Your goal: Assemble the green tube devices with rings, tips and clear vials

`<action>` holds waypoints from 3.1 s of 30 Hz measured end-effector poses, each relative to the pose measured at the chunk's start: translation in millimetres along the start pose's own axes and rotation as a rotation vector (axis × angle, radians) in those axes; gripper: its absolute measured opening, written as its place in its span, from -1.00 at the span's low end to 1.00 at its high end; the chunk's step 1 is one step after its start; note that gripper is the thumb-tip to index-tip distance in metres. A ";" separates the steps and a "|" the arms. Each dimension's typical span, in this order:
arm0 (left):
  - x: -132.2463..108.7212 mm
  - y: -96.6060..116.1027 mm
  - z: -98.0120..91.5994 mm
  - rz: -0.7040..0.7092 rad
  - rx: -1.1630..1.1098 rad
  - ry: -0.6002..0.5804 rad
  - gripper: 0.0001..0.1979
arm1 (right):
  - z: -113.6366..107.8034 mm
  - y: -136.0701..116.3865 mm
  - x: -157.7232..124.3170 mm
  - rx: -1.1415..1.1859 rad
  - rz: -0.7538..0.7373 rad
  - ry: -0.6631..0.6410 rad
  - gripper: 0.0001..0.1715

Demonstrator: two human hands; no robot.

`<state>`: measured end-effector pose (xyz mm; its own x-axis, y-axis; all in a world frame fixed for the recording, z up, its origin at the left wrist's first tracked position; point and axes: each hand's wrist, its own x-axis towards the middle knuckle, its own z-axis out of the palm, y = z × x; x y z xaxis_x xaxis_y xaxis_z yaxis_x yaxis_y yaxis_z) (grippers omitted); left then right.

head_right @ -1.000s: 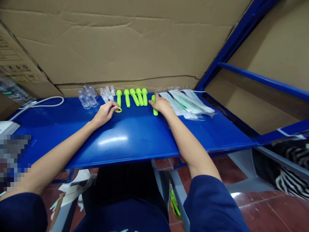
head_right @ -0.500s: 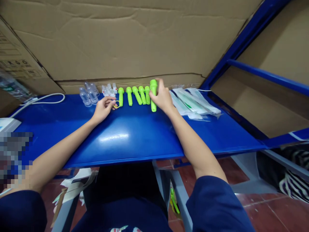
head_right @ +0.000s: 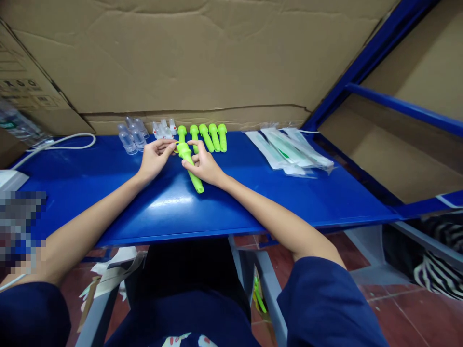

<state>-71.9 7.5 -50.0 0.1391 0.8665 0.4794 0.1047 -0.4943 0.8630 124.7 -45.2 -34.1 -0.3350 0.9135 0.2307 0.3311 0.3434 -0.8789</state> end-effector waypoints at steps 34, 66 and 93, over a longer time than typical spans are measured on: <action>-5.1 14.5 -6.0 0.149 -0.018 -0.308 -0.42 | -7.4 1.8 3.5 0.010 -0.016 -0.075 -0.01; -3.6 27.5 30.4 0.148 0.092 0.001 -0.81 | -10.1 13.6 11.6 -0.019 0.015 0.186 -0.05; -6.9 11.3 35.3 0.303 0.262 0.124 -0.92 | 11.1 51.0 21.0 0.019 -0.117 0.307 -0.27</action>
<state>-36.9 -6.5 -49.1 0.0841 0.6730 0.7349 0.3264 -0.7154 0.6178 124.8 -11.0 -78.6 -0.0875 0.8922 0.4431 0.2889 0.4484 -0.8458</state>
